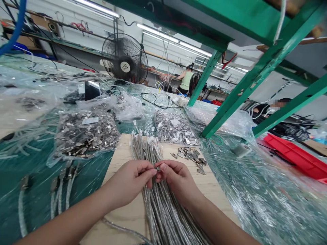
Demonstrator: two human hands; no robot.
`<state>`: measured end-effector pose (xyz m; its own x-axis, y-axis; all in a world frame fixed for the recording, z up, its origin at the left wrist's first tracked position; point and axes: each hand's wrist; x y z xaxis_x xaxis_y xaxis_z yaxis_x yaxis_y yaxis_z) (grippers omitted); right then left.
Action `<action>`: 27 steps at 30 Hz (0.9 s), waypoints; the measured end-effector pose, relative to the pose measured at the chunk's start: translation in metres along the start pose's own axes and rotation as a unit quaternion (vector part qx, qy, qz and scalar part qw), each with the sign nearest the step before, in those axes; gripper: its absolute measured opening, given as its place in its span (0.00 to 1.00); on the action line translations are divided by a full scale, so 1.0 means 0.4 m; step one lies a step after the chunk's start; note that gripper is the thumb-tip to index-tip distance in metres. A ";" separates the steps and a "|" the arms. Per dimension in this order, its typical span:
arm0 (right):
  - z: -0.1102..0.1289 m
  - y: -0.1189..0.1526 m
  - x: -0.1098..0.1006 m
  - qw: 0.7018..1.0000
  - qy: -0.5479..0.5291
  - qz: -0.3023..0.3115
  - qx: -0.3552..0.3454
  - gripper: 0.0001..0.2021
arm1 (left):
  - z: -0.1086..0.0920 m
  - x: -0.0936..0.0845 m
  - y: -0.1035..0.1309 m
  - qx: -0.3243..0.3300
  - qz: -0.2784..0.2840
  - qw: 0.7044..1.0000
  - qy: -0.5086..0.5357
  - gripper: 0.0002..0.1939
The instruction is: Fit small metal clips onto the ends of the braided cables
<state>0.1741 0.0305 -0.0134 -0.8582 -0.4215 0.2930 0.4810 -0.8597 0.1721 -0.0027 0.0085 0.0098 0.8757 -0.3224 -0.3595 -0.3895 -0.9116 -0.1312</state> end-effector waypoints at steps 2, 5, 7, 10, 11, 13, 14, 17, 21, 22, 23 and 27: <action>-0.002 0.000 -0.002 1.000 0.006 0.005 0.007 0.10 | 0.000 0.005 0.001 0.004 -0.004 0.999 -0.038 0.18; 0.000 0.002 0.002 1.000 0.002 0.008 0.023 0.10 | -0.007 0.012 0.002 0.002 -0.004 0.997 -0.077 0.18; 0.001 0.004 0.007 1.000 -0.005 -0.002 0.030 0.09 | -0.011 -0.006 0.001 -0.009 0.002 0.996 -0.093 0.19; -0.001 0.006 0.010 0.998 -0.014 -0.025 0.049 0.10 | -0.010 -0.096 0.010 -0.051 -0.029 0.985 -0.161 0.25; -0.002 0.007 0.010 0.998 -0.016 -0.030 0.056 0.10 | -0.005 -0.140 0.017 -0.071 -0.052 0.977 -0.195 0.26; -0.005 0.008 0.008 0.997 -0.015 -0.035 0.062 0.11 | 0.011 -0.230 0.036 -0.121 -0.106 0.947 -0.278 0.25; -0.006 0.008 0.007 0.997 -0.010 -0.036 0.061 0.11 | 0.023 -0.271 0.046 -0.148 -0.123 0.930 -0.315 0.23; -0.006 0.010 0.006 0.998 0.015 -0.039 0.056 0.12 | 0.063 -0.342 0.066 -0.204 -0.112 0.897 -0.377 0.12; -0.007 0.008 0.011 0.997 0.037 -0.039 0.056 0.13 | 0.102 -0.338 0.062 -0.191 -0.093 0.884 -0.417 0.16; -0.008 0.007 0.012 0.997 0.041 -0.041 0.055 0.13 | 0.108 -0.332 0.058 -0.186 -0.094 0.881 -0.425 0.17; -0.010 0.006 0.013 0.997 0.045 -0.044 0.054 0.14 | 0.113 -0.327 0.054 -0.184 -0.095 0.878 -0.431 0.17; -0.007 0.009 0.006 0.995 0.066 -0.059 0.050 0.14 | 0.120 -0.320 0.035 -0.182 -0.094 0.878 -0.433 0.13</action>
<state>0.1734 0.0256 -0.0147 -0.9229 -0.3587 0.1402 0.3847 -0.8754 0.2927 -0.1339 0.0493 0.0096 0.3090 0.0142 -0.9510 -0.0060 -0.9998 -0.0169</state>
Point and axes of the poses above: each hand's wrist, its own y-axis away from the middle knuckle, its own x-axis out of the palm, z = x × y, and after that the axes turned 11 degrees about x, right-handed
